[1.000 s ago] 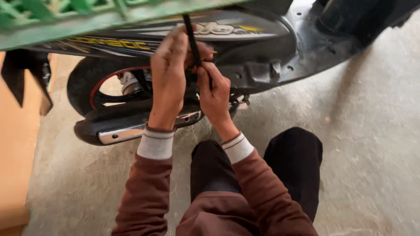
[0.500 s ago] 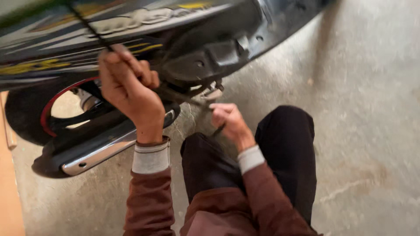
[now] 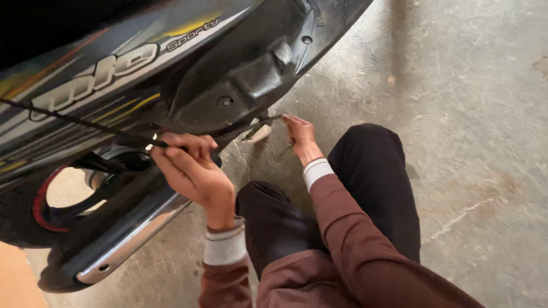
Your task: The person secures a green plastic crate to the rear of a scooter using black straps. They thread the straps through the crate and around the scooter's frame, then tighten them by hand to hold the crate in place.
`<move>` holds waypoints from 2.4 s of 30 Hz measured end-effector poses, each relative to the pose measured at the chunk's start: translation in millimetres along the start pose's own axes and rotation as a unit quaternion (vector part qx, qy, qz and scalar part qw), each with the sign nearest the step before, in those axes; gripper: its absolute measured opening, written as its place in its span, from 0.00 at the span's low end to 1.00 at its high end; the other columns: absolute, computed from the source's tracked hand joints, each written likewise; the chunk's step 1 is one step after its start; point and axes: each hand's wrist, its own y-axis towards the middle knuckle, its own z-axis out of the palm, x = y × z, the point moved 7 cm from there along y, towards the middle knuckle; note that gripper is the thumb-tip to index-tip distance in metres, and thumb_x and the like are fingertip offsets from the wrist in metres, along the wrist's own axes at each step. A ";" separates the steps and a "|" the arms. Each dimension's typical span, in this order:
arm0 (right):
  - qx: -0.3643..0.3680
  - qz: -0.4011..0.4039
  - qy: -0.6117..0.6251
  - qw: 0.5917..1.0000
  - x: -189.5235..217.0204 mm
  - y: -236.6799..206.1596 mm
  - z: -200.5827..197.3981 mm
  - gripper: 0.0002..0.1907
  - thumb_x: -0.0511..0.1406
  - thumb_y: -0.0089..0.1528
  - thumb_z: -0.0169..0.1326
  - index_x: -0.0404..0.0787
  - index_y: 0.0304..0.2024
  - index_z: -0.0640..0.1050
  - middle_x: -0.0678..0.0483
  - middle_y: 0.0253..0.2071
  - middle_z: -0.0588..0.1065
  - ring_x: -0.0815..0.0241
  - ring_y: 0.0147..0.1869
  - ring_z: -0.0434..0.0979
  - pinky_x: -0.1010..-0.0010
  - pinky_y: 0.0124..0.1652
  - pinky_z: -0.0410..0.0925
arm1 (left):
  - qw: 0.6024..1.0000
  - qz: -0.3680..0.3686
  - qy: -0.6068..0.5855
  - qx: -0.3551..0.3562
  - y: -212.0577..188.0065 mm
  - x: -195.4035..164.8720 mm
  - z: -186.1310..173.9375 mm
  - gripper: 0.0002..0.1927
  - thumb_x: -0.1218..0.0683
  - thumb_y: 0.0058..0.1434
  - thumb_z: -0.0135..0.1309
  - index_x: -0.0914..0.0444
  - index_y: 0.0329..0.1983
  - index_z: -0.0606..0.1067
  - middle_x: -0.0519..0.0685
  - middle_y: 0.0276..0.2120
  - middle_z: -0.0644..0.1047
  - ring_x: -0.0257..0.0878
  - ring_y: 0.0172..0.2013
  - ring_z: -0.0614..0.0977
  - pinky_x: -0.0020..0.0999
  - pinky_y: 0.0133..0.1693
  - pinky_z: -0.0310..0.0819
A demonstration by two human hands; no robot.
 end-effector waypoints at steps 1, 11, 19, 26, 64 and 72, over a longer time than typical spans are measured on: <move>-0.018 -0.010 -0.001 1.000 0.4 2.4 -2.2 0.12 0.37 0.58 0.65 0.40 0.43 0.85 0.64 0.19 0.65 0.71 0.19 0.55 0.72 0.21 0.48 | 1.000 -0.002 -0.003 0.004 -2.5 1.0 1.7 0.13 0.48 0.84 0.34 0.62 0.51 0.62 0.46 0.31 0.64 0.33 0.30 0.61 0.34 0.40 0.67; -0.142 -0.062 0.034 0.987 5.6 32.6 -12.1 0.11 0.35 0.59 0.65 0.36 0.42 0.86 0.57 0.36 0.82 0.65 0.37 0.78 0.67 0.37 0.68 | 0.999 -0.004 0.003 0.036 -15.6 9.3 17.6 0.10 0.53 0.83 0.35 0.65 0.50 0.63 0.47 0.33 0.64 0.35 0.32 0.66 0.39 0.48 0.75; 0.006 0.077 0.341 0.937 -46.5 11.8 81.2 0.16 0.42 0.59 0.43 0.43 0.33 0.81 0.50 0.31 0.82 0.53 0.31 0.81 0.58 0.33 0.74 | 0.998 -0.010 0.060 -0.013 -20.5 38.6 -3.2 0.09 0.54 0.81 0.34 0.65 0.47 0.60 0.47 0.34 0.67 0.34 0.34 0.67 0.33 0.45 0.70; 0.042 -0.143 0.151 0.977 -71.9 -65.6 116.5 0.16 0.40 0.65 0.45 0.38 0.34 0.80 0.49 0.31 0.80 0.56 0.34 0.78 0.64 0.35 0.71 | 0.988 -0.019 0.152 -0.020 -32.3 69.1 -2.3 0.10 0.55 0.80 0.33 0.66 0.45 0.61 0.47 0.35 0.67 0.33 0.34 0.68 0.27 0.38 0.66; 0.074 0.006 0.224 0.972 -34.3 51.4 61.8 0.09 0.35 0.59 0.59 0.33 0.31 0.81 0.50 0.28 0.78 0.57 0.27 0.79 0.63 0.28 0.72 | 0.954 0.062 0.292 0.011 -39.0 51.2 25.2 0.16 0.53 0.80 0.40 0.72 0.46 0.69 0.61 0.45 0.82 0.45 0.44 0.86 0.34 0.43 0.86; 0.021 -0.070 -0.023 0.997 -33.4 58.4 29.0 0.13 0.34 0.61 0.60 0.39 0.22 0.77 0.59 0.24 0.73 0.65 0.26 0.69 0.68 0.24 0.60 | 0.961 0.049 0.270 0.016 -40.7 52.5 24.2 0.17 0.53 0.81 0.39 0.73 0.46 0.69 0.62 0.45 0.81 0.46 0.46 0.85 0.36 0.45 0.87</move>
